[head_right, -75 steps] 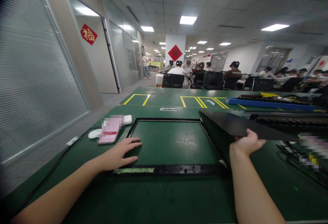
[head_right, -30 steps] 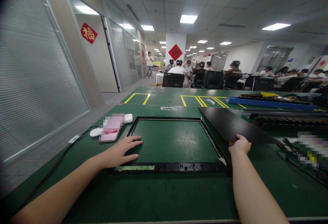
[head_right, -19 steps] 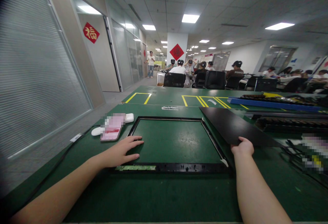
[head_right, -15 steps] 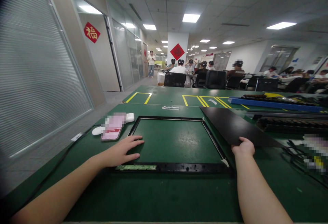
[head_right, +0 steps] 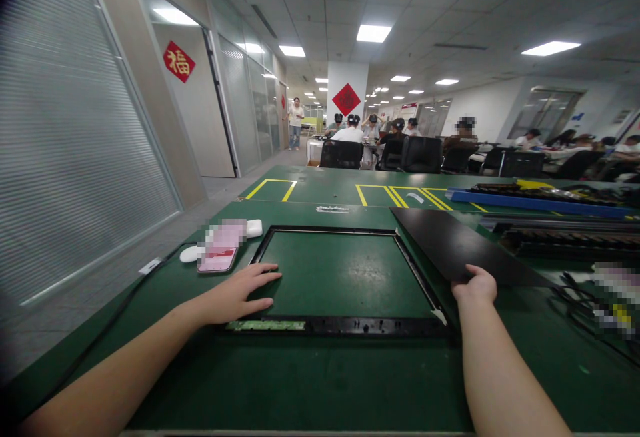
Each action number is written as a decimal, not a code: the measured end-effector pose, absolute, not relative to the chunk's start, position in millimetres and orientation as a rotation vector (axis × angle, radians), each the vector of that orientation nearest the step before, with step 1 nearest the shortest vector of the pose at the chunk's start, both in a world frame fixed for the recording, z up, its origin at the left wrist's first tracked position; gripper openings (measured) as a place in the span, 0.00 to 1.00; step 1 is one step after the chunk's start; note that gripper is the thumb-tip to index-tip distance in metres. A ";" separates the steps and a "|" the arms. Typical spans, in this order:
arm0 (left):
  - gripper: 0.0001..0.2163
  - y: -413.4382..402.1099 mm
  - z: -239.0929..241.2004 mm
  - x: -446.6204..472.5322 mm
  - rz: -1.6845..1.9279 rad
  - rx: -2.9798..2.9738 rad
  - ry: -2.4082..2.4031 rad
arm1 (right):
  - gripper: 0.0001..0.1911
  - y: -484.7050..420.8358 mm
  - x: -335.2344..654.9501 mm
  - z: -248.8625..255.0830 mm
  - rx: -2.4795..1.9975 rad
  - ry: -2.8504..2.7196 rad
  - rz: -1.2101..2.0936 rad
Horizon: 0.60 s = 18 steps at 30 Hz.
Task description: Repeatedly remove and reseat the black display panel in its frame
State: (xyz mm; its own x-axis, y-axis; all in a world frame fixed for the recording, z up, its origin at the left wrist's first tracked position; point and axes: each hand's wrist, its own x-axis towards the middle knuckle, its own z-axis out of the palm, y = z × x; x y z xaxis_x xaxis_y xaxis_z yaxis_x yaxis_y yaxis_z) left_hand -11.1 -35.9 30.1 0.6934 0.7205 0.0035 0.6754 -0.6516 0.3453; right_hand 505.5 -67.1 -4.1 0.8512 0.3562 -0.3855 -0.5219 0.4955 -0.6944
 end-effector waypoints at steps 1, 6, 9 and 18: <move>0.29 -36.0 30.2 -10.9 0.193 2.589 1.103 | 0.17 -67.4 503.9 -2.4 -0.916 0.232 0.545; 0.29 -36.9 31.5 -9.6 0.164 2.602 1.112 | 0.17 -68.5 499.5 2.1 -0.947 0.262 0.564; 0.29 -37.1 32.0 -9.3 0.178 2.600 1.105 | 0.18 -68.4 500.7 0.5 -0.940 0.270 0.580; 0.28 -34.8 26.7 -12.4 0.264 2.554 1.088 | 0.16 -68.3 502.2 -1.9 -0.949 0.252 0.586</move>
